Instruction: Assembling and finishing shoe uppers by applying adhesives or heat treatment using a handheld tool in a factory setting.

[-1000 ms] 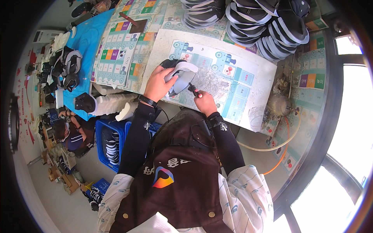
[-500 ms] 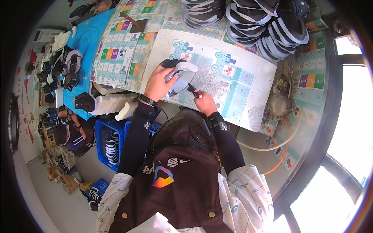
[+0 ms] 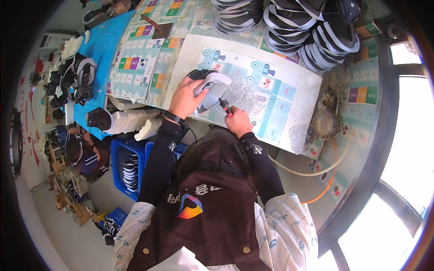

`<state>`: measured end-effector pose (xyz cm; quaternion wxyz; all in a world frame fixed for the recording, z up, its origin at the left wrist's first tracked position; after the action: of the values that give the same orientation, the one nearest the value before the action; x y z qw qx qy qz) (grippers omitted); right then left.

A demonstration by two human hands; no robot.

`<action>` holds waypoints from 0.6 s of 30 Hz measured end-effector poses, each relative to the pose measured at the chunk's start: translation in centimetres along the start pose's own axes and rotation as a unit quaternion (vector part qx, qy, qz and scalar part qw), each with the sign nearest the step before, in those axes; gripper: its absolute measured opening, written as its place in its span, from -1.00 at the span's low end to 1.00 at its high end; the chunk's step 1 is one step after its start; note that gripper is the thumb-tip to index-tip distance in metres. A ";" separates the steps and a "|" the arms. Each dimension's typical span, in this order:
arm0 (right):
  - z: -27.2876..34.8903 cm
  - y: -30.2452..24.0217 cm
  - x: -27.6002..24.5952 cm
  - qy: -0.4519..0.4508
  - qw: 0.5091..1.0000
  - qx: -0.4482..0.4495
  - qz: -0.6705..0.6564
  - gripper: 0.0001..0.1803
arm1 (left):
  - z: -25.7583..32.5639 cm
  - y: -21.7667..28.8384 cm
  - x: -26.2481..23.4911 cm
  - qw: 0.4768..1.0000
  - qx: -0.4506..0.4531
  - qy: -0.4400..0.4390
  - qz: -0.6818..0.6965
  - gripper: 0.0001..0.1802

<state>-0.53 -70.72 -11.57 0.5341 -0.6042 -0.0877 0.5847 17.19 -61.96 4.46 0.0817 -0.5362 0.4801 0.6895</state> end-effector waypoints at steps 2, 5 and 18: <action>0.0 0.1 0.8 -0.011 1.000 -0.018 -0.021 -0.69 | -0.1 0.6 -0.5 0.999 0.005 0.018 -0.029 -0.63; 0.2 1.0 1.6 -0.077 0.988 0.030 -0.132 -0.69 | -0.1 1.6 -1.2 0.995 -0.021 0.027 -0.099 -0.68; 1.8 -1.7 -5.3 -0.068 0.947 0.064 -0.309 -0.65 | 0.8 2.4 -6.5 0.991 0.003 0.127 -0.051 -0.77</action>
<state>-2.64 -72.89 -6.61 0.7189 -0.4706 -0.2684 0.4356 17.86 -60.05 11.16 0.0571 -0.6430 0.4606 0.6092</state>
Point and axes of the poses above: each hand's wrist, its own z-axis away from the middle knuckle, its own x-axis out of the palm, y = z × x, the point moved 10 cm from there along -z, towards the middle knuckle, and after that the axes turned 6 degrees about -x, right-handed, at the moved point
